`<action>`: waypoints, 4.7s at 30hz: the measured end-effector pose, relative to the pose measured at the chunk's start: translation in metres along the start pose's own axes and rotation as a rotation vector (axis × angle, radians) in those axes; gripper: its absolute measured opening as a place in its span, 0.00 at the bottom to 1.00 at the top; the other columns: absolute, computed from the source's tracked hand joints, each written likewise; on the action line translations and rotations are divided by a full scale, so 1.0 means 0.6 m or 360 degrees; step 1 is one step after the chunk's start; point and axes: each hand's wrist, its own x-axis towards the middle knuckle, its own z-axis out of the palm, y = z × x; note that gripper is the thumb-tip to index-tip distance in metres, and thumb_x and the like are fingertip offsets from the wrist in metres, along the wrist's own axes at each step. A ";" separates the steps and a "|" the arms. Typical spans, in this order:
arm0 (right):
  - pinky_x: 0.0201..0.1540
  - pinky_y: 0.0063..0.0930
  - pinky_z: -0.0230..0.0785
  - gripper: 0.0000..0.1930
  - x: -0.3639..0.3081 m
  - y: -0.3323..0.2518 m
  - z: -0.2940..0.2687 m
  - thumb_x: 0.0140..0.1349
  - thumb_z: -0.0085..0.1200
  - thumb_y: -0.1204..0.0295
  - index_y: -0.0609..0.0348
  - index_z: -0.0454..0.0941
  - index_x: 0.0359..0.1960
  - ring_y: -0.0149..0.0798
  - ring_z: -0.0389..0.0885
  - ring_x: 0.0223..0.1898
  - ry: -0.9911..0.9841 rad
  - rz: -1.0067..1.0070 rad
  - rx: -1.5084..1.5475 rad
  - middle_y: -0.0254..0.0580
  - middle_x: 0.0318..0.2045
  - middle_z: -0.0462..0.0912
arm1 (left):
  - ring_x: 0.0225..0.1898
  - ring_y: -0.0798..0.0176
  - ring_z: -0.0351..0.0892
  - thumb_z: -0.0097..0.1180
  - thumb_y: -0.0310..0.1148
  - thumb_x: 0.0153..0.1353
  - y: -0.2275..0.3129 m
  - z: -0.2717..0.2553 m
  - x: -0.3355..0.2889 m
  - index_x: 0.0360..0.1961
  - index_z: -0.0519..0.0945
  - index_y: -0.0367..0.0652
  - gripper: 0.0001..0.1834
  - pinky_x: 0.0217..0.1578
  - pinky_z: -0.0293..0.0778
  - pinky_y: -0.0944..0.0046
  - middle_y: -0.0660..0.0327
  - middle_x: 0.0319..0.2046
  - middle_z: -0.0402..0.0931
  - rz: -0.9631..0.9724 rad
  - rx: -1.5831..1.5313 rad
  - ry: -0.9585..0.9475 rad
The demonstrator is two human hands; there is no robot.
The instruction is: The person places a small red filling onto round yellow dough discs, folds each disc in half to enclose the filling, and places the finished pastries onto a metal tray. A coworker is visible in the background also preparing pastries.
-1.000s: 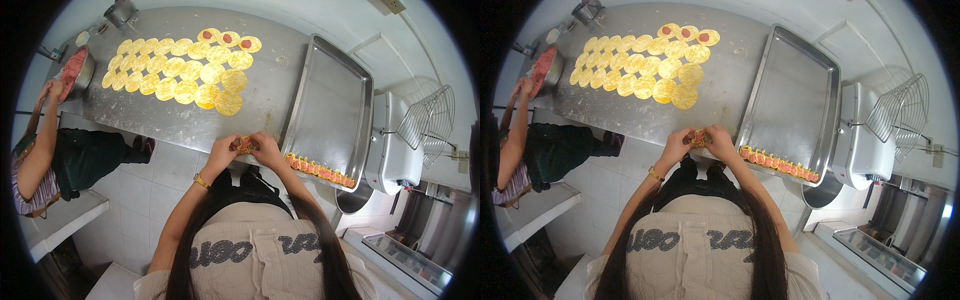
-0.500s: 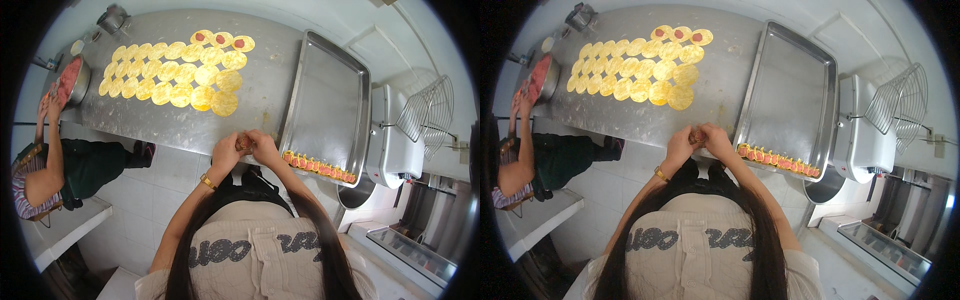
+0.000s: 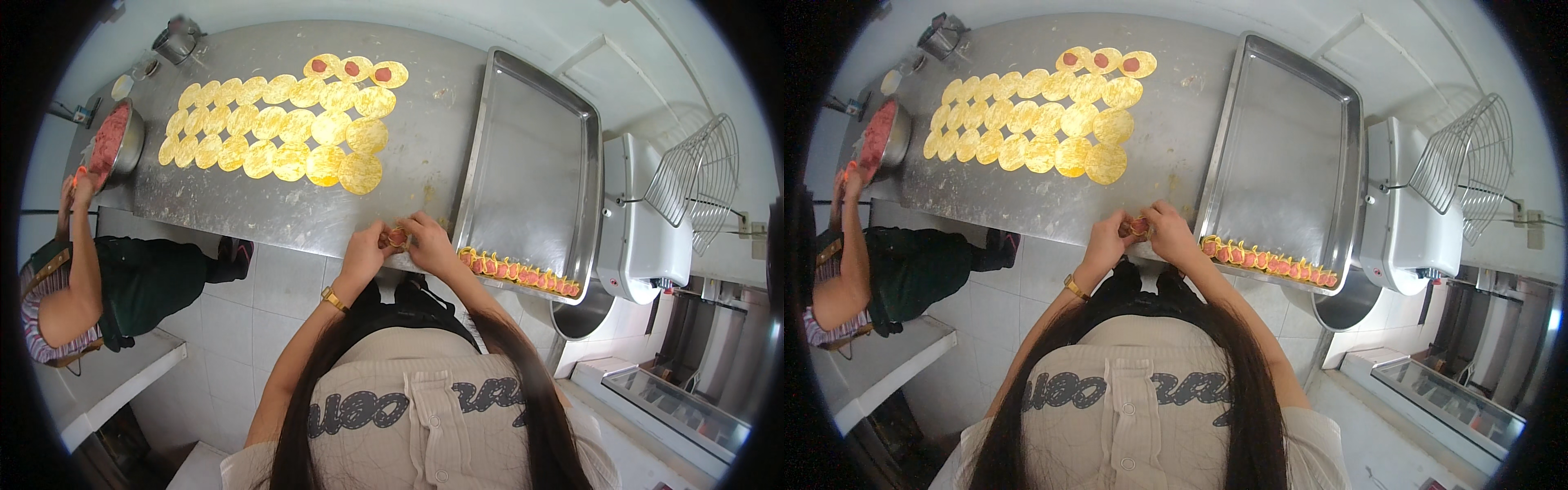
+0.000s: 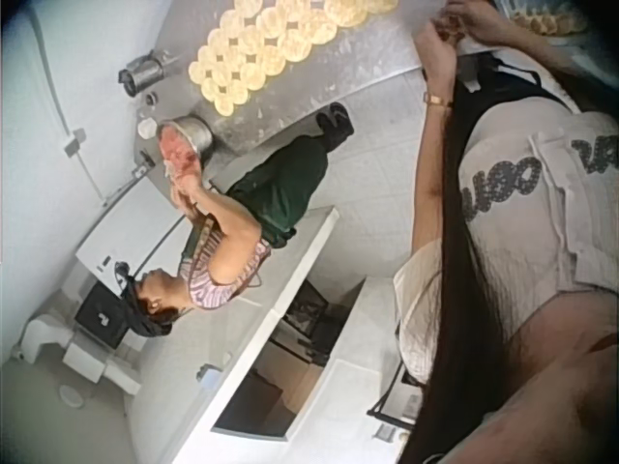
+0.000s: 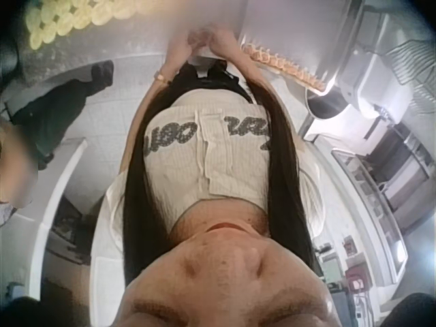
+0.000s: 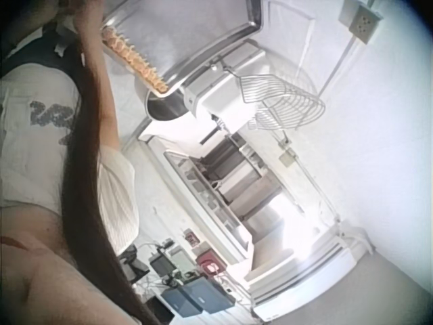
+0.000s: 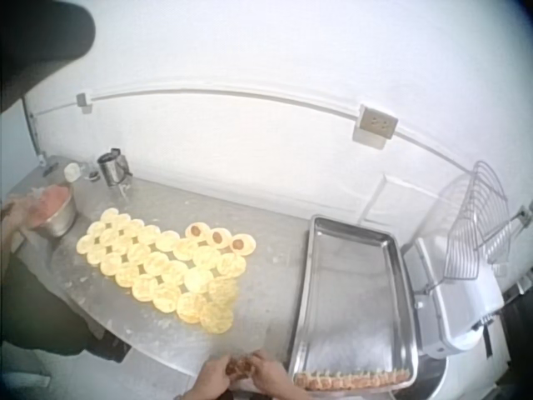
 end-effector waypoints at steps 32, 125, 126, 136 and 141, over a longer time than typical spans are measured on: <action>0.43 0.42 0.70 0.12 0.034 0.002 -0.016 0.48 0.53 0.81 0.61 0.77 0.37 0.55 0.77 0.41 -0.0057 -0.0020 0.0056 0.51 0.38 0.76 | 0.35 0.55 0.84 0.66 0.25 0.50 -0.016 -0.007 0.026 0.39 0.78 0.35 0.15 0.37 0.77 0.61 0.51 0.32 0.82 0.0153 -0.0140 0.0073; 0.47 0.28 0.70 0.22 -0.185 0.171 -0.302 0.53 0.55 0.84 0.58 0.75 0.52 0.38 0.73 0.49 0.1357 0.1039 -0.0103 0.41 0.50 0.72 | 0.43 0.48 0.77 0.66 0.36 0.49 -0.137 -0.343 0.582 0.30 0.84 0.39 0.12 0.42 0.75 0.55 0.47 0.39 0.78 -0.0184 0.0867 0.0672; 0.47 0.29 0.70 0.22 -0.173 0.151 -0.293 0.54 0.55 0.85 0.58 0.75 0.52 0.38 0.73 0.49 0.1346 0.1025 -0.0123 0.41 0.50 0.72 | 0.42 0.49 0.78 0.65 0.36 0.49 -0.137 -0.347 0.599 0.28 0.84 0.39 0.11 0.42 0.76 0.56 0.48 0.39 0.78 -0.0249 0.0773 0.0586; 0.46 0.29 0.72 0.21 -0.031 0.026 -0.229 0.53 0.52 0.86 0.57 0.77 0.49 0.40 0.74 0.51 0.1184 0.0710 -0.0002 0.42 0.51 0.72 | 0.39 0.62 0.80 0.44 0.28 0.63 -0.108 -0.365 0.597 0.46 0.70 0.34 0.12 0.38 0.80 0.67 0.56 0.39 0.76 -0.0352 -0.1785 0.0281; 0.46 0.25 0.71 0.17 0.071 -0.018 -0.135 0.57 0.54 0.81 0.60 0.77 0.50 0.35 0.76 0.48 0.0886 0.0555 0.0707 0.41 0.47 0.76 | 0.46 0.63 0.78 0.40 0.29 0.67 -0.028 -0.308 0.450 0.49 0.69 0.34 0.13 0.45 0.78 0.66 0.54 0.45 0.75 -0.0201 -0.2104 -0.0635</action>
